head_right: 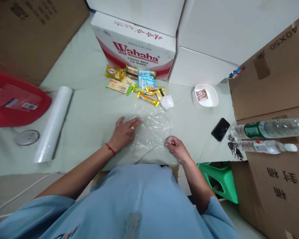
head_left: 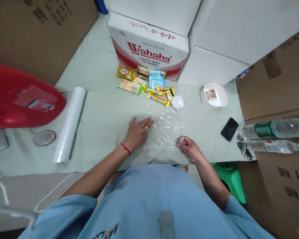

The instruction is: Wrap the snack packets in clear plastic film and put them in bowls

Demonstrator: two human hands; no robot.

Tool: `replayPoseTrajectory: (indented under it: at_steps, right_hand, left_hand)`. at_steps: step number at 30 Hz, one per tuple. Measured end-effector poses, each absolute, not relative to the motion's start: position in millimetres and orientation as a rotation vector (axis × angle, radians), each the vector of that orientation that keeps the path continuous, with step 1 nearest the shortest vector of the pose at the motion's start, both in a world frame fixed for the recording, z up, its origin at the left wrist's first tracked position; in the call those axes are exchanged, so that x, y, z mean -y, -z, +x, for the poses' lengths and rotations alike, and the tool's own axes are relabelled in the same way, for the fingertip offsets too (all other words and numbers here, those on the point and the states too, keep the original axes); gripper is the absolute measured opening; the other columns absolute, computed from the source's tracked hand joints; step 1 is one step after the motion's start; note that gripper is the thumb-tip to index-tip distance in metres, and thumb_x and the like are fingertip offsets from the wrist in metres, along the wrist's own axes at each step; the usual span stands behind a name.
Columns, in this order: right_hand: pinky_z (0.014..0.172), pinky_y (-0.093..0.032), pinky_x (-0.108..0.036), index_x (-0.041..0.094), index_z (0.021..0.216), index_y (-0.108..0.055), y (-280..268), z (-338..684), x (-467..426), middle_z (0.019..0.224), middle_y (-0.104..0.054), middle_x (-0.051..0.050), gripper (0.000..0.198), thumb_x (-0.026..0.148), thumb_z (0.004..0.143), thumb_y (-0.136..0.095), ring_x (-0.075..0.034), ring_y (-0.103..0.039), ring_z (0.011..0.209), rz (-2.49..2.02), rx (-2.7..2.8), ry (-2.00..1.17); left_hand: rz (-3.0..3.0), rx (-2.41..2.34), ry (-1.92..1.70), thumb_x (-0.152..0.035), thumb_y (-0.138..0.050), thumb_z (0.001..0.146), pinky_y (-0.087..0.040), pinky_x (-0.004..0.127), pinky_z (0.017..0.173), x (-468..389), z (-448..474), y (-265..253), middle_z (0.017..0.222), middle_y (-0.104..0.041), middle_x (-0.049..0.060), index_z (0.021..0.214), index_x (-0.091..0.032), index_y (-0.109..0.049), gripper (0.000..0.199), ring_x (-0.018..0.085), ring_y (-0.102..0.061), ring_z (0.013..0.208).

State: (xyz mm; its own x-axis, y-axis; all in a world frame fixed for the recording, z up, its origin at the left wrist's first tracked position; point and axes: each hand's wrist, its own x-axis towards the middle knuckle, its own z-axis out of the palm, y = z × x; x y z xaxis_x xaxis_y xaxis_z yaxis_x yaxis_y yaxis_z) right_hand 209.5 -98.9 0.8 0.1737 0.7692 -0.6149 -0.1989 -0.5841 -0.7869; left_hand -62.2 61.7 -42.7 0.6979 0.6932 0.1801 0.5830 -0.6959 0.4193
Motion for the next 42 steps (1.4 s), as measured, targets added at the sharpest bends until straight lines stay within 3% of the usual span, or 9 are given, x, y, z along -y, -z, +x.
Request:
replayPoseTrajectory:
  at_steps: [3, 7, 13, 18, 21, 24, 28, 33, 42]
  right_hand:
    - [0.041, -0.016, -0.022, 0.023, 0.081, -0.055, -1, 211, 103, 0.061, -0.045, 0.01, 0.05, 0.05, 0.064, -0.093, -0.005, -0.027, 0.046, -1.675, 0.563, -1.517]
    - [0.041, -0.016, -0.021, 0.023, 0.077, -0.052, -2, 215, 109, 0.06, -0.044, 0.01, 0.054, 0.054, 0.063, -0.094, -0.004, -0.026, 0.045, -1.685, 0.561, -1.529]
    - [0.041, -0.015, -0.022, 0.023, 0.077, -0.052, -5, 224, 122, 0.061, -0.043, 0.01, 0.057, 0.055, 0.063, -0.096, -0.003, -0.024, 0.045, -1.717, 0.566, -1.583]
    - [0.044, -0.02, -0.022, 0.022, 0.078, -0.056, -17, 258, 128, 0.059, -0.045, 0.009, 0.054, 0.06, 0.068, -0.093, -0.006, -0.028, 0.048, -1.842, 0.729, -1.65]
    - [0.048, -0.027, -0.024, 0.021, 0.08, -0.062, -22, 281, 110, 0.064, -0.054, 0.005, 0.053, 0.068, 0.074, -0.085, -0.009, -0.037, 0.053, -1.952, 0.823, -1.423]
    - [0.052, -0.03, -0.026, 0.021, 0.077, -0.063, -18, 289, 72, 0.063, -0.052, 0.003, 0.055, 0.074, 0.081, -0.073, -0.012, -0.04, 0.057, -2.061, 0.882, -1.071]
    - [0.058, -0.034, -0.028, 0.02, 0.076, -0.066, 0, 275, 12, 0.066, -0.055, 0.001, 0.049, 0.068, 0.08, -0.073, -0.014, -0.044, 0.064, -2.148, 1.033, -0.833]
    - [0.059, -0.034, -0.027, 0.02, 0.077, -0.063, 15, 261, -30, 0.066, -0.053, 0.003, 0.037, 0.054, 0.07, -0.078, -0.012, -0.042, 0.063, -2.03, 1.058, -0.932]
    - [0.059, -0.039, -0.028, 0.021, 0.084, -0.059, 8, 295, -44, 0.071, -0.052, 0.003, 0.032, 0.049, 0.076, -0.071, -0.013, -0.044, 0.064, -1.935, 0.92, -0.758]
  left_hand:
    - [2.465, -1.125, -0.41, -0.012, -0.042, 0.094, -0.013, 0.073, 0.127, -65, -68, 38, 0.16, -0.058, 0.011, 0.155, -0.029, -0.055, 0.064, 0.031, -0.056, 0.146]
    - [2.433, -1.16, -0.381, -0.018, -0.043, 0.097, -0.014, 0.074, 0.127, -63, -78, 35, 0.155, -0.063, 0.006, 0.146, -0.033, -0.064, 0.055, 0.031, -0.048, 0.154]
    - [2.466, -1.182, -0.366, -0.043, -0.045, 0.107, -0.011, 0.072, 0.129, -52, -84, 31, 0.162, -0.056, 0.01, 0.143, -0.027, -0.065, 0.044, 0.034, -0.047, 0.154]
    - [2.493, -1.152, -0.308, -0.043, -0.045, 0.108, -0.003, 0.074, 0.129, -47, -89, 32, 0.168, -0.047, 0.01, 0.153, -0.032, -0.057, 0.048, 0.032, -0.04, 0.159]
    - [2.499, -1.141, -0.288, -0.045, -0.047, 0.107, 0.002, 0.074, 0.129, -44, -91, 33, 0.172, -0.041, 0.01, 0.159, -0.033, -0.05, 0.054, 0.033, -0.036, 0.161]
    - [2.514, -1.133, -0.27, -0.049, -0.05, 0.105, 0.007, 0.074, 0.129, -41, -90, 33, 0.175, -0.033, 0.012, 0.165, -0.033, -0.041, 0.062, 0.034, -0.031, 0.163]
    - [2.525, -1.12, -0.225, -0.054, -0.054, 0.103, 0.009, 0.074, 0.128, -38, -89, 32, 0.178, -0.024, 0.014, 0.168, -0.032, -0.034, 0.072, 0.037, -0.028, 0.164]
    - [2.535, -1.132, -0.243, -0.056, -0.057, 0.101, 0.01, 0.074, 0.128, -36, -90, 34, 0.179, -0.021, 0.015, 0.168, -0.033, -0.033, 0.075, 0.037, -0.025, 0.165]
    - [2.538, -1.119, -0.246, -0.055, -0.059, 0.101, 0.01, 0.075, 0.127, -34, -92, 33, 0.179, -0.021, 0.016, 0.165, -0.033, -0.04, 0.07, 0.038, -0.022, 0.166]
